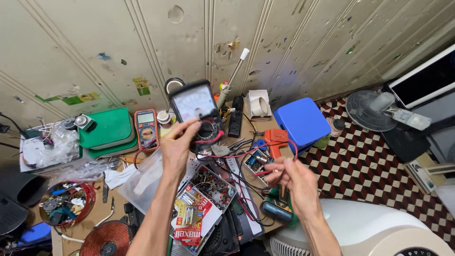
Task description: The person uses a magnifying glass to view a circuit board inside a transparent plastic case. They then use a multimeter with red and black probes to test points on the circuit board.
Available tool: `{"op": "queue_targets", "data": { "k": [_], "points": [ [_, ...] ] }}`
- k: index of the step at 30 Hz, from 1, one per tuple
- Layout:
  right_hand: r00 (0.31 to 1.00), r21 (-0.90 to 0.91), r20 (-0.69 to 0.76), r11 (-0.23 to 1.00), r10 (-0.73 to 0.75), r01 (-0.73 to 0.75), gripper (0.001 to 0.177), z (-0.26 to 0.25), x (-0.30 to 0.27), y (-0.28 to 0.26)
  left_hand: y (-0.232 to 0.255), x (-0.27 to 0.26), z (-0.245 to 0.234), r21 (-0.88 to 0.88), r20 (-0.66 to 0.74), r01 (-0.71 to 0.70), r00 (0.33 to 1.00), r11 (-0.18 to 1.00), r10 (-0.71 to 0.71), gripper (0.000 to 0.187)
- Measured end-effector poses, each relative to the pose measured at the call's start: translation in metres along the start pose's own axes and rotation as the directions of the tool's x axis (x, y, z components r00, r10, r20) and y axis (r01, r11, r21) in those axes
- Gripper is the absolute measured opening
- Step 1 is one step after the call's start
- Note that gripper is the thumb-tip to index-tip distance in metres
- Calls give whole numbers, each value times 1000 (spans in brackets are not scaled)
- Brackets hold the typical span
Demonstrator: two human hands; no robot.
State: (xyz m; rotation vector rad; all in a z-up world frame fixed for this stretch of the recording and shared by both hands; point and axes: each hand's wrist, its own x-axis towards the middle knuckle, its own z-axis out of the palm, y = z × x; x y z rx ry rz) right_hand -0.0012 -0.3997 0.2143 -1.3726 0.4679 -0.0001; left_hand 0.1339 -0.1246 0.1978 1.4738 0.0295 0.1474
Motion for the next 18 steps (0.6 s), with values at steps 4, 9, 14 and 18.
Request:
{"op": "queue_targets", "data": {
  "k": [4, 9, 14, 18],
  "points": [
    [985, -63, -59, 985, -165, 161, 42, 12, 2, -35, -61, -17, 14, 155, 78, -155, 986, 976, 144, 25],
    [1000, 387, 15, 922, 7, -12, 37, 18, 19, -24, -107, -36, 37, 11, 211, 294, 934, 956, -289, 24],
    [977, 326, 84, 921, 196, -213, 40, 34, 7, -13, -156, -30, 49, 22, 219, 340, 916, 940, -336, 24],
    [890, 300, 158, 838, 428, -457, 39, 24, 3, 43, -198, -20, 59, 22, 206, 418, 887, 908, -413, 25]
  ]
}}
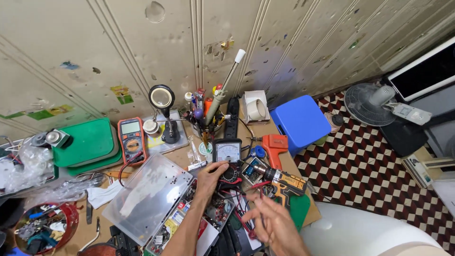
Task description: The person uses a magnifying glass to view a circuit board inside a transparent plastic case. They then use a multimeter with red and black probes to test points on the circuit board.
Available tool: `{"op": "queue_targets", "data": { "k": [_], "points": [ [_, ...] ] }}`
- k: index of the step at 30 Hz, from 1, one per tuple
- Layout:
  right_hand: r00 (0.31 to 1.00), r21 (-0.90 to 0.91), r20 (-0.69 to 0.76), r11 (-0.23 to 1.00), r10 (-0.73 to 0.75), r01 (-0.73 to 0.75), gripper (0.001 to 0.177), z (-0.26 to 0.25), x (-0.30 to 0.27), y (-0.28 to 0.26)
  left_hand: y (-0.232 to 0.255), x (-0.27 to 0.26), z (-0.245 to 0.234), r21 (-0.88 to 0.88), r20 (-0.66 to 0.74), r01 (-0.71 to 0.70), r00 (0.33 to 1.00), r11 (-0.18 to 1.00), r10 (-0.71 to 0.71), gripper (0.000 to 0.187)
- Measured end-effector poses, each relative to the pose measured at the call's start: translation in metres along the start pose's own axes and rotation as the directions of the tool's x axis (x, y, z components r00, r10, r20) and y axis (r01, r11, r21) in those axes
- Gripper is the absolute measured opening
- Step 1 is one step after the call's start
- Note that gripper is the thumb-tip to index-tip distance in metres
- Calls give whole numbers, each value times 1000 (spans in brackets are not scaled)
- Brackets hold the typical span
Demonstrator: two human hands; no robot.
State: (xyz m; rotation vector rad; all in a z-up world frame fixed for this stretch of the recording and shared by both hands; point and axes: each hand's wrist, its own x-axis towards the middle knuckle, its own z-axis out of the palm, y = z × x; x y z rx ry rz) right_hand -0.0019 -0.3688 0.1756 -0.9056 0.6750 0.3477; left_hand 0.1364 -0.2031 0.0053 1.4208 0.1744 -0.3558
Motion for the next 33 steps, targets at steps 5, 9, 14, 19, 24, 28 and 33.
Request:
{"op": "queue_targets", "data": {
  "k": [5, 9, 14, 19, 24, 28, 33],
  "points": [
    [962, -162, 9, 950, 273, -268, 44, -90, 55, 85, -22, 30, 5, -11, -5, 68, 998, 998, -68, 27],
    [896, -227, 35, 877, 443, -424, 43, -123, 76, 118, 29, 29, 15, 25, -83, 314, 947, 949, -311, 29],
    [975, -90, 154, 985, 159, -147, 42, -51, 49, 58, 14, -2, 9, -43, -145, 156, 976, 987, -161, 28],
    [970, 364, 196, 929, -147, 67, 34, -2, 62, -5, 3, -105, 48, -300, -360, -57, 931, 952, -58, 26],
    [904, 188, 357, 966, -234, 176, 36, 15, 81, -44, 43, -144, 106, -619, 16, 100, 993, 779, -115, 22],
    [895, -282, 350, 880, -278, 383, 52, -20, 46, -33, 63, -119, 99, -806, -37, 97, 976, 583, -213, 17],
    [927, -831, 319, 413, -196, 373, 43, -78, 55, 4, 45, -84, 100, -880, 96, 200, 964, 431, -250, 11]
  ]
}}
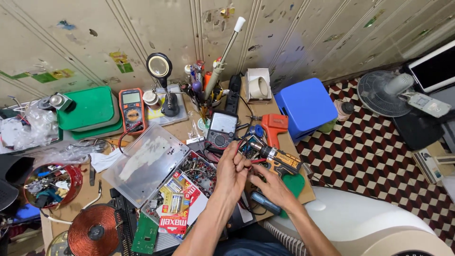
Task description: The person uses a magnifying glass to view a circuit board inside a transparent plastic case. They then use a multimeter with red and black probes to test points on the circuit board.
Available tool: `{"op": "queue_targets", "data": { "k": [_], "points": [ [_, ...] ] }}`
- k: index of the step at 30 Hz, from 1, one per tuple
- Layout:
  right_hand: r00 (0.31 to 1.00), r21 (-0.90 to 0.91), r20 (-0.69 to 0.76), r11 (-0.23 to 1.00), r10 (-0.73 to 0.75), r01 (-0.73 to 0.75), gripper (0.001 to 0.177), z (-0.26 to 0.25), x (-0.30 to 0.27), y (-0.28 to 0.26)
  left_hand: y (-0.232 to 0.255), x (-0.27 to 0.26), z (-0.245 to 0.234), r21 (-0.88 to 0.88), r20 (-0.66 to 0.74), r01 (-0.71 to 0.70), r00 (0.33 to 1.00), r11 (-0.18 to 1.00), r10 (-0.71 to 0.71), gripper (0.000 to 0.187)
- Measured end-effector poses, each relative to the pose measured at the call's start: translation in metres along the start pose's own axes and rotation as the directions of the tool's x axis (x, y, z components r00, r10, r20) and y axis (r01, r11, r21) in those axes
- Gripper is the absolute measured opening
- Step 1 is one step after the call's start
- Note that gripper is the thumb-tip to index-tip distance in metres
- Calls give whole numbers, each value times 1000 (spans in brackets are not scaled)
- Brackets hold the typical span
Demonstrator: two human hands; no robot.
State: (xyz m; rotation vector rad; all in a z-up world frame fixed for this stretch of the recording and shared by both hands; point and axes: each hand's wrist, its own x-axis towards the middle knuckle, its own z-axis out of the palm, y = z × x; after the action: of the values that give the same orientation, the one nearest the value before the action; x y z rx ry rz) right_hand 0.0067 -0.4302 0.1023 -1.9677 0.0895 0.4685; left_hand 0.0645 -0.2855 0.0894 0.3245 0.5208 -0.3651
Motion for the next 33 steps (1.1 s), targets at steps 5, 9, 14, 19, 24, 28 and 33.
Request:
{"op": "queue_targets", "data": {
  "k": [5, 9, 14, 19, 24, 28, 33],
  "points": [
    [985, -223, -170, 972, 32, -70, 33, -11, 6, 62, -1, -12, 47, 20, 55, 59, 997, 998, -60, 9],
    [896, -206, -442, 977, -45, -53, 42, -12, -6, 69, 18, -1, 56, -131, 115, 90, 990, 987, -75, 14],
    [782, -161, -604, 937, 156, -311, 59, -6, 6, 82, 46, -45, 103, -139, 234, 109, 969, 984, -75, 13],
    [673, -103, -668, 856, 318, -507, 67, -6, 11, 69, 59, -49, 98, -74, 152, 133, 981, 988, -121, 13],
    [798, -470, -565, 877, -210, -101, 64, -6, 9, 32, 61, -38, 88, -105, 164, 190, 972, 976, -171, 11],
    [858, -441, -386, 885, -339, 151, 45, -10, 28, 35, 59, -37, 91, -97, 209, 200, 962, 975, -177, 12],
    [894, 48, -395, 977, 210, -209, 31, -43, 14, 17, 94, -1, 48, -220, 59, -50, 996, 974, 64, 7]
  ]
}}
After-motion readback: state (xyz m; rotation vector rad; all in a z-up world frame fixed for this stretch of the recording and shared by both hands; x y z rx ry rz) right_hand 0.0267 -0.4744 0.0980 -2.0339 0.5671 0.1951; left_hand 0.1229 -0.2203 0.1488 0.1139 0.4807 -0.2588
